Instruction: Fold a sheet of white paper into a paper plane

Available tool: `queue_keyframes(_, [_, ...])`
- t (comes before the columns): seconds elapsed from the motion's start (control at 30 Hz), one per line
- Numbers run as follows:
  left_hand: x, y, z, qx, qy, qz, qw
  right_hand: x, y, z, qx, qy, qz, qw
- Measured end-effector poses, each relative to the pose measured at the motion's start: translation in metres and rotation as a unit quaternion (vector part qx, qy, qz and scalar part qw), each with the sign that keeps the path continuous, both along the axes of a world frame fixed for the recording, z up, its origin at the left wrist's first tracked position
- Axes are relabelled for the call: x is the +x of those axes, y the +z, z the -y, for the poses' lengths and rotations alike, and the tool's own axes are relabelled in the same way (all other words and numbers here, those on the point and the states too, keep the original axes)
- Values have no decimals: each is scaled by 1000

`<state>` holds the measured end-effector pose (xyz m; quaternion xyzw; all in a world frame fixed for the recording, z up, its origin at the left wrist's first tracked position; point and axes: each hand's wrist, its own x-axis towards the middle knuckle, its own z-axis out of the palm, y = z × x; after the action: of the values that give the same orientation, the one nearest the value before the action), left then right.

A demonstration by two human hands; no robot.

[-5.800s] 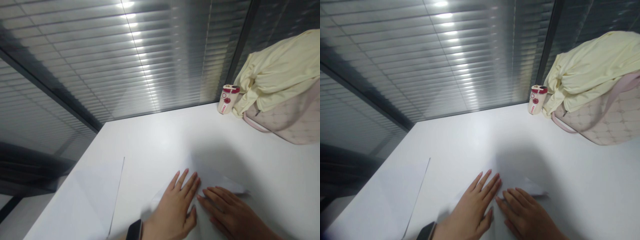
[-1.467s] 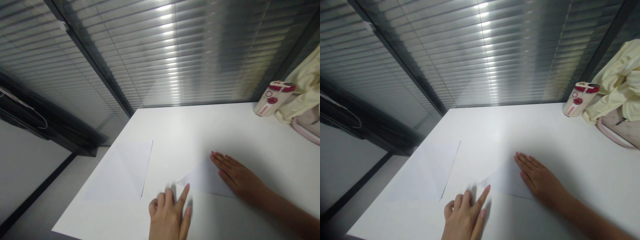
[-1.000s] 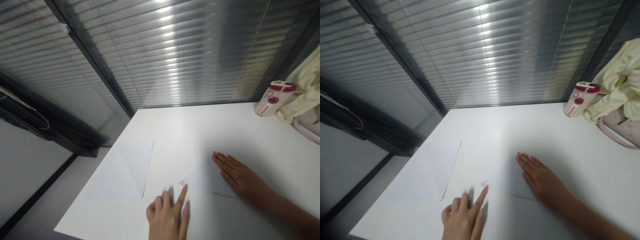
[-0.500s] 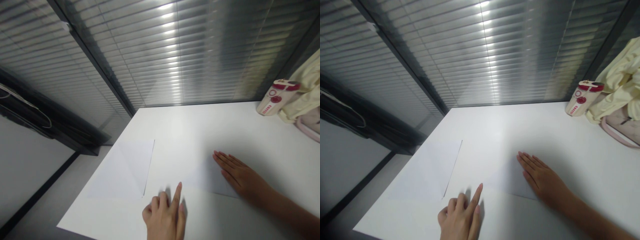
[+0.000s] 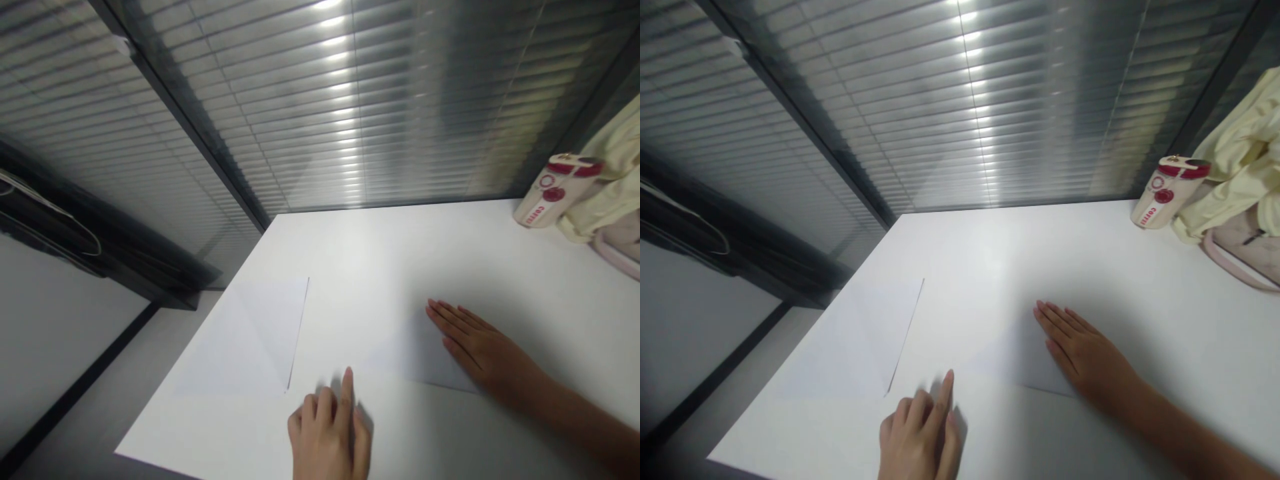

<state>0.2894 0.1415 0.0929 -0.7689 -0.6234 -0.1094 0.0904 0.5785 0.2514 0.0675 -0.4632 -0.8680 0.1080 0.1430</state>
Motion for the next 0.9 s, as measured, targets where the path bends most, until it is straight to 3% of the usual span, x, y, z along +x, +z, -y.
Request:
queue_keyframes(0.17, [-2,9,-3,52,-26,99,993,0,-3,0,10,-2,-4,1000])
queue_keyframes(0.33, [25,18,-21,-36,-192,46,980,-1,-4,-1,18,1,-7,1000])
queue_keyframes(0.43, [30,17,-29,-58,-219,25,974,-2,-2,-1,16,2,-13,1000])
queue_keyframes(0.5, [24,19,-32,-49,-198,47,978,-1,0,-2,11,3,-25,1000])
queue_keyframes(0.63, [7,26,-43,-37,-93,151,984,3,3,-6,17,-26,-45,999])
queue_keyframes(0.9, [9,23,-65,-131,-67,322,935,6,3,-12,-16,-58,-118,991])
